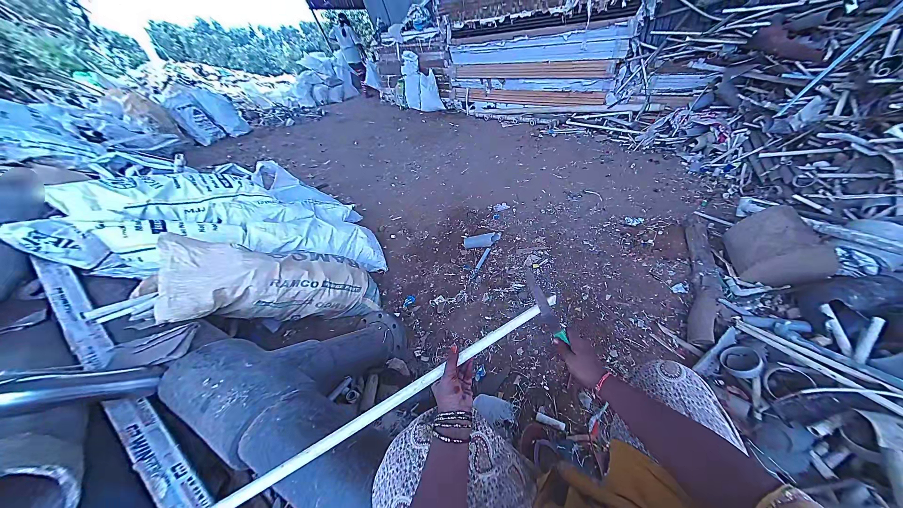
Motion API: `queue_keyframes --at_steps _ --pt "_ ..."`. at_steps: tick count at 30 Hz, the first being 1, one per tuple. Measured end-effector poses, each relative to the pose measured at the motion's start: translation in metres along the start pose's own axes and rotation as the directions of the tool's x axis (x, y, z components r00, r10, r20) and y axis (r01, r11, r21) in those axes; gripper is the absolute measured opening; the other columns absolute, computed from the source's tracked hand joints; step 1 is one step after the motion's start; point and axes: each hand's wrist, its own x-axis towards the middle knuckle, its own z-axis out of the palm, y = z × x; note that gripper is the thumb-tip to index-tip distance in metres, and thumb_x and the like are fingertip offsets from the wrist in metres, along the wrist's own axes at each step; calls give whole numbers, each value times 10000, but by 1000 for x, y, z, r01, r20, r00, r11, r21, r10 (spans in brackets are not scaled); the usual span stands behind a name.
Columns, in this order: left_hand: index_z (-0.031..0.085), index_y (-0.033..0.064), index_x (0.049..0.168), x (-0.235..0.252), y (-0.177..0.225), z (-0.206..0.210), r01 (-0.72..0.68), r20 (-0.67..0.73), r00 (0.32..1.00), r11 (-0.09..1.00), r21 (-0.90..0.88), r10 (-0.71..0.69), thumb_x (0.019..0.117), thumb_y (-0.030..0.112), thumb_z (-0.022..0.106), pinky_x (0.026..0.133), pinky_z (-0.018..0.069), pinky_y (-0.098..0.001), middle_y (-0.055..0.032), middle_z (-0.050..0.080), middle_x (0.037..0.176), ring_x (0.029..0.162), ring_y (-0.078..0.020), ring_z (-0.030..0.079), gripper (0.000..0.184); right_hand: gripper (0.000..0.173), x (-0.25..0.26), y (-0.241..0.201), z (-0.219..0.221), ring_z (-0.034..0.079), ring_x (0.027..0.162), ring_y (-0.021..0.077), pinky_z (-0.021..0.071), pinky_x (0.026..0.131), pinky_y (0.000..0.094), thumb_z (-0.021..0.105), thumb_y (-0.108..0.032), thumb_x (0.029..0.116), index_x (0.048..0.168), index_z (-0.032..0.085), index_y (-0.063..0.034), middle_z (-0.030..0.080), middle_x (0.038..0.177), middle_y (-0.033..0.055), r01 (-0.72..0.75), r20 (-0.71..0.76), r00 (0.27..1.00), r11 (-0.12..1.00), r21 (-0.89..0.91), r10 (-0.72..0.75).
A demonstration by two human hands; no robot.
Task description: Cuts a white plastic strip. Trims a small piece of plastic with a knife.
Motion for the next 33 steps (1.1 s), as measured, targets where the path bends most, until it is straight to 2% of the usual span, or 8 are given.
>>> queue_keyframes --at_steps 6,10,16,19,22,26,29,33 --pt "544 -10 1238 -3 -3 2 -11 23 1000 999 50 10 1022 119 617 609 580 -241 -118 687 903 692 -133 683 262 467 -1 10 7 656 1116 415 493 981 598 476 -341 1101 1378 527 31 659 1184 273 114 186 978 987 -112 -91" --pt "564 -29 1170 -6 -4 1 -21 39 999 995 97 18 1006 61 618 585 583 -234 -112 698 849 656 -130 691 194 471 17 19 10 686 911 350 556 862 513 403 -318 1131 1417 452 53 645 1078 251 -76 -6 997 985 155 77" --pt "521 -85 1253 -7 -7 6 -89 111 992 970 224 66 956 -20 665 630 595 -273 -162 688 947 695 -157 689 337 468 0 13 23 656 1075 421 487 977 591 466 -311 1109 1406 496 50 646 1177 294 155 329 936 985 -73 -123" --pt "547 -119 1188 -9 -11 0 -249 209 960 904 347 184 912 -26 721 647 592 -275 -148 677 897 689 -132 672 338 503 15 20 18 643 1122 423 482 1001 574 445 -344 1117 1419 478 57 627 1232 300 -26 253 966 996 -84 47" --pt "596 -41 969 2 -4 -6 -560 330 828 638 528 454 844 23 764 698 559 -232 -34 656 767 685 -50 639 219 548 23 28 -1 611 1241 427 463 1051 583 423 -398 1116 1420 491 54 616 1311 298 -199 126 968 969 -147 218" --pt "366 -168 1451 12 31 -6 -471 311 830 282 836 463 1014 172 643 1006 479 -593 -368 656 1129 1090 -484 661 619 496 13 15 -19 667 1108 428 501 976 595 435 -324 1119 1435 451 58 656 1198 286 -114 -263 957 992 51 123" --pt "391 -134 1439 9 46 5 -385 321 835 57 921 446 1015 122 627 969 499 -613 -361 655 1152 1092 -512 662 549 489 13 20 -27 683 809 353 559 790 538 443 -242 1093 1395 430 142 660 956 254 219 -635 770 962 166 -65" --pt "461 -77 1444 13 39 5 -356 433 879 -329 875 201 987 101 625 1080 430 -576 -311 648 1254 1230 -453 612 517 543 11 29 -47 649 734 218 568 738 395 396 -220 1070 1382 373 224 632 899 214 412 -814 564 902 130 -140"
